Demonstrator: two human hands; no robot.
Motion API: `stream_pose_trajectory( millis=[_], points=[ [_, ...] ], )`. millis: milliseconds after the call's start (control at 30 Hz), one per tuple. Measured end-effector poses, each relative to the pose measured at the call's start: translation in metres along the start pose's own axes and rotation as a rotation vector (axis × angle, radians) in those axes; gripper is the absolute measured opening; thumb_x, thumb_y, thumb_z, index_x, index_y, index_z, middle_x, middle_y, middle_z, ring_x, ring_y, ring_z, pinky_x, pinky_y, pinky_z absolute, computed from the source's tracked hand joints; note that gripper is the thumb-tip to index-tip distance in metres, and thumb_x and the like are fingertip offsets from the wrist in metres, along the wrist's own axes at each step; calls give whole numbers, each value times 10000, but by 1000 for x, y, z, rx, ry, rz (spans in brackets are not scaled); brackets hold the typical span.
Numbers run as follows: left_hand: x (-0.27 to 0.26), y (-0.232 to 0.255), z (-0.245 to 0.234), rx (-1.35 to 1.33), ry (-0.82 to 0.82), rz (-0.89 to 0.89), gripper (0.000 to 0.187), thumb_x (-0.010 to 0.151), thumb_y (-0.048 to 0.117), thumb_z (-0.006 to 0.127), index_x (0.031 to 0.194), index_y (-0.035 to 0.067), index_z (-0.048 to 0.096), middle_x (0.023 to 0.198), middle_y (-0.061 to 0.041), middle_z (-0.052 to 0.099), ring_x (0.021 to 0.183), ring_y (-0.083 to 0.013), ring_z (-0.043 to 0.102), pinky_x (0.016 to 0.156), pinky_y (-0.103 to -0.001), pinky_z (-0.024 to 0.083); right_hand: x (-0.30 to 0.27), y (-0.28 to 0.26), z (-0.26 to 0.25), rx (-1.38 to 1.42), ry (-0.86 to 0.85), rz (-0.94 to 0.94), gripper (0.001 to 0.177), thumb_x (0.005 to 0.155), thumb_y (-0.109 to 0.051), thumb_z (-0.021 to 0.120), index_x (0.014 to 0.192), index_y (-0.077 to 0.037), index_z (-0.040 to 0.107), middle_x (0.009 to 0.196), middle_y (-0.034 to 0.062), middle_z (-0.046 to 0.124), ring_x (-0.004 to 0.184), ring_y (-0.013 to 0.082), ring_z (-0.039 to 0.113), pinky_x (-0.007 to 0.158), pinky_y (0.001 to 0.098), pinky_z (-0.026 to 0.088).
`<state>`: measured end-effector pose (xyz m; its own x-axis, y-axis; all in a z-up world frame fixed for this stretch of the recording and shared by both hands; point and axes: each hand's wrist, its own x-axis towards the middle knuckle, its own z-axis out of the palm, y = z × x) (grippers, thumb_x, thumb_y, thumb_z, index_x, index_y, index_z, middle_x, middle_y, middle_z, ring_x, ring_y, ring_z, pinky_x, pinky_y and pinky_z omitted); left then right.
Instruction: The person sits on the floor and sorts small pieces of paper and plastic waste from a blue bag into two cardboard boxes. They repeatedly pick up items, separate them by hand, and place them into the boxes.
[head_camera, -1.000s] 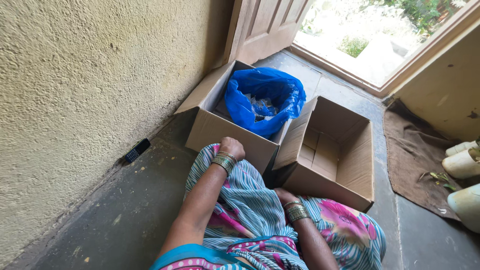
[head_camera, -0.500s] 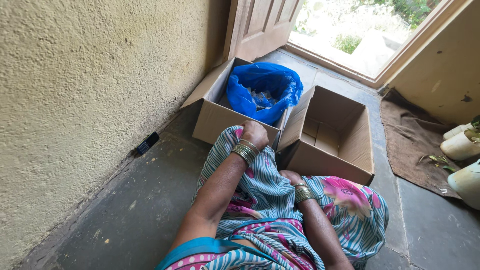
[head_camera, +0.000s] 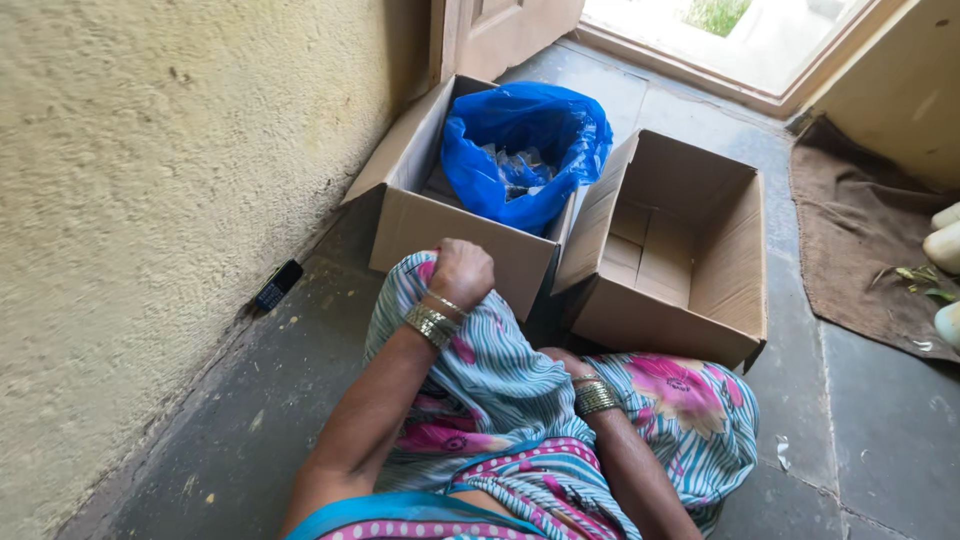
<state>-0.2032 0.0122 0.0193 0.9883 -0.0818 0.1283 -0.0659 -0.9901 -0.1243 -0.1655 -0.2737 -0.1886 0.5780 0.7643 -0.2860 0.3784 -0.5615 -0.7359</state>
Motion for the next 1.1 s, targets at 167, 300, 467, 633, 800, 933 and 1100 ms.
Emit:
stream_pose_trajectory(
  millis=[167,300,467,633,800,933,1100],
  points=[
    [0,-17,7,-70,-74,17,231,911,311,620,836,191,803,847,-66,772,846,-255,746,751,-476,544,22,17,15,-222,-34,76,280,862,-281,620,886,-49,776,932,177,768,783,262,734,666,411,539],
    [1,-24,6,-133,-105,51,314,833,448,729,802,143,794,799,-89,760,811,-264,735,714,-433,534,28,36,24,-260,-99,164,296,867,-310,641,879,-41,763,894,218,728,740,267,737,618,418,517],
    [3,-29,4,-174,-69,95,281,843,399,746,763,131,777,762,-107,742,782,-275,725,714,-434,517,30,49,33,-181,-66,112,322,889,-314,614,860,-19,741,887,229,723,757,305,732,633,440,494],
    [4,-31,0,-252,-53,143,238,859,326,729,763,108,745,750,-119,721,782,-291,707,729,-436,507,30,44,36,-165,-173,276,307,880,-299,627,925,-21,749,973,233,728,869,348,741,683,444,539],
    [11,-29,-4,-392,-112,159,198,882,257,709,795,81,733,765,-134,713,798,-309,694,780,-446,507,28,12,15,-169,-150,268,251,895,-259,654,965,-36,745,954,217,731,859,358,734,699,444,557],
    [17,-27,-9,-526,-127,171,151,871,211,723,873,60,704,902,-138,714,912,-315,674,851,-452,509,18,-55,-26,-237,21,192,211,906,-227,675,997,-48,741,939,203,734,851,367,729,712,443,571],
    [31,-25,-14,-567,-9,150,227,884,165,755,1061,50,671,1130,-129,656,1099,-299,624,943,-437,509,-10,-153,-92,-123,531,-99,152,910,-133,711,1032,-43,724,923,168,745,831,314,744,705,394,595]
  ],
)
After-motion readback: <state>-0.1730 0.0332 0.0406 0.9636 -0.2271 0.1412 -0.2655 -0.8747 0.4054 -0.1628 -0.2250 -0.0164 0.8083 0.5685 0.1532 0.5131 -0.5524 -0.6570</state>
